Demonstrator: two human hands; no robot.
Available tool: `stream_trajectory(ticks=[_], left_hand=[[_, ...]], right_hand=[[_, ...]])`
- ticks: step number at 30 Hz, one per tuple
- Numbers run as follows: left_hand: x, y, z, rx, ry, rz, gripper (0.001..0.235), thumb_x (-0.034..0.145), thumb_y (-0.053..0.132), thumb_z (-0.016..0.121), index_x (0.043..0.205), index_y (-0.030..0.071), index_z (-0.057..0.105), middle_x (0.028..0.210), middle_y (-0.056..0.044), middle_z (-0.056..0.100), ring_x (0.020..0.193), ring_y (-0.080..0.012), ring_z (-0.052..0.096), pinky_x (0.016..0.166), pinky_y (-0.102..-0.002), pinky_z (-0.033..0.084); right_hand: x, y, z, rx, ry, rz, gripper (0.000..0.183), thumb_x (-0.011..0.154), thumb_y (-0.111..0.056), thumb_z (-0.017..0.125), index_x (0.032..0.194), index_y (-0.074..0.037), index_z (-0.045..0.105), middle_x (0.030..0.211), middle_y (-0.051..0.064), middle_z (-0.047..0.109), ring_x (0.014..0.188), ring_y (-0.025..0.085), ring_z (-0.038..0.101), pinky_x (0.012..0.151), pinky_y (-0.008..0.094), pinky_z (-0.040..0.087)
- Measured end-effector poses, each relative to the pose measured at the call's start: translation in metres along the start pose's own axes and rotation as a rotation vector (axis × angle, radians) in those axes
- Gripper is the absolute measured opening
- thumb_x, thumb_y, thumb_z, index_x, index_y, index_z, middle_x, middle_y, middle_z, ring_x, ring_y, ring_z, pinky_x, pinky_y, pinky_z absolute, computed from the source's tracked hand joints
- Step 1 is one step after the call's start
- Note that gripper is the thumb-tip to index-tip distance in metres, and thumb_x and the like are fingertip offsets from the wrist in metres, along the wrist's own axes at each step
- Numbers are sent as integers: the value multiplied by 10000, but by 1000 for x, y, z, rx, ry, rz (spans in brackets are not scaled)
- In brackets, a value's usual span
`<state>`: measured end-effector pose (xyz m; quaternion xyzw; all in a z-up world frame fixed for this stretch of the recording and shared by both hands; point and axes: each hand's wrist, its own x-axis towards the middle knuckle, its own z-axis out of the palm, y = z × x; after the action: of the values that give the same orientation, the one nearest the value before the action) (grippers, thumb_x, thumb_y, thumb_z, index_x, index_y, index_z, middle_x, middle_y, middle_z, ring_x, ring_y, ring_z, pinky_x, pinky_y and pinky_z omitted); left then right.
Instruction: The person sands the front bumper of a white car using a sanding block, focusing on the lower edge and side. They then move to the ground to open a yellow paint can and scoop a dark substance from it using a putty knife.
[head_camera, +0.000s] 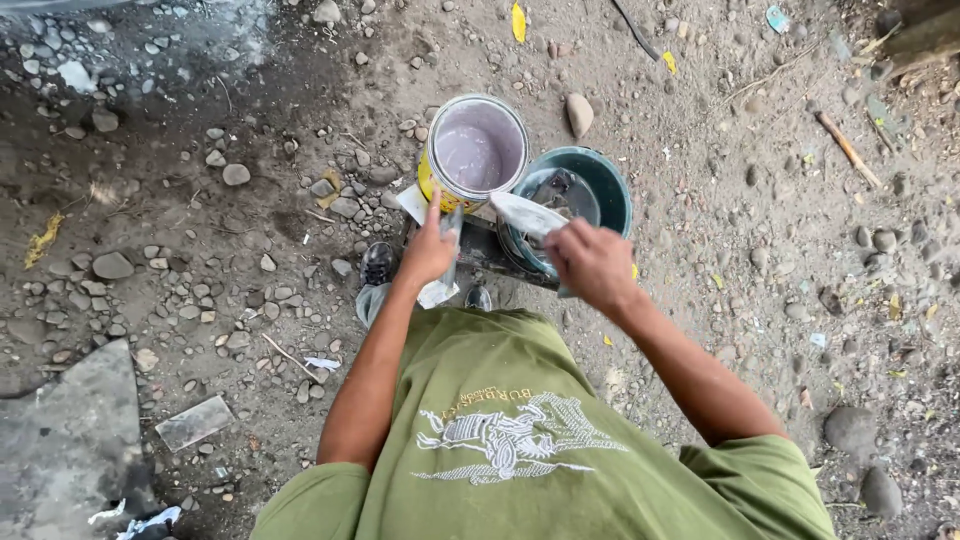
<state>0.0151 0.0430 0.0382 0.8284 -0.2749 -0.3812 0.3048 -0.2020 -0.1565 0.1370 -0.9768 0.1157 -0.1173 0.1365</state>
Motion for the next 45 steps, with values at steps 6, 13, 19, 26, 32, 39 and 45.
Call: stream_trajectory(ticks=[6, 13, 19, 26, 32, 39, 45], left_hand=[[-31, -33, -26, -271, 290, 21, 703, 1001, 143, 582, 1623, 165, 255, 1528, -226, 518, 1357, -348, 552, 1130, -427, 410], [-63, -46, -38, -585, 416, -41, 572, 988, 68, 592, 1538, 132, 446, 1455, -128, 594, 1250, -214, 601, 1070, -335, 455], [-89, -12, -47, -524, 403, -245, 552, 997, 110, 600, 1527, 181, 462, 1412, -103, 610, 1190, -201, 620, 1013, -345, 477], [-68, -84, -16, -633, 437, -173, 497, 965, 157, 629, 1454, 140, 543, 1293, -81, 662, 1099, -181, 647, 941, -319, 505], [-96, -42, -50, -1098, 439, -228, 204, 1011, 236, 730, 1120, 64, 729, 878, 41, 655, 739, -93, 547, 657, -305, 460], [-84, -90, -37, -1484, 308, -45, 159, 1053, 222, 747, 1094, 96, 659, 968, 12, 689, 844, -143, 658, 738, -347, 551], [-142, -256, 68, 322, 418, -327, 367, 1129, 328, 484, 1367, 79, 610, 1145, -280, 681, 1023, -457, 670, 906, -534, 528]], right_hand=[[-62, -7, 98, 73, -28, -345, 70, 924, -166, 665, 929, -129, 606, 804, 22, 601, 660, 159, 626, 540, 320, 505], [-62, -11, 130, 55, -259, -355, 105, 868, -177, 637, 950, -120, 603, 850, 38, 607, 783, 202, 668, 659, 376, 527], [-59, -11, 124, 38, -285, -173, 119, 942, -197, 625, 879, -97, 608, 860, 47, 630, 752, 227, 661, 679, 396, 540], [-63, -19, 98, 125, -178, -173, 169, 901, -240, 685, 822, -105, 619, 823, 48, 608, 722, 243, 654, 641, 408, 536], [-71, -50, 34, 520, 117, 323, 463, 821, -453, 851, 730, -74, 600, 765, 41, 632, 614, 199, 632, 569, 351, 520], [-46, -20, -30, 683, -699, 395, 538, 678, -182, 940, 1109, -111, 626, 857, 57, 697, 762, 150, 672, 668, 317, 556], [-16, -7, -45, 1274, -333, 725, 583, 745, -10, 850, 1230, -92, 536, 1005, 24, 669, 866, 102, 676, 700, 291, 613]])
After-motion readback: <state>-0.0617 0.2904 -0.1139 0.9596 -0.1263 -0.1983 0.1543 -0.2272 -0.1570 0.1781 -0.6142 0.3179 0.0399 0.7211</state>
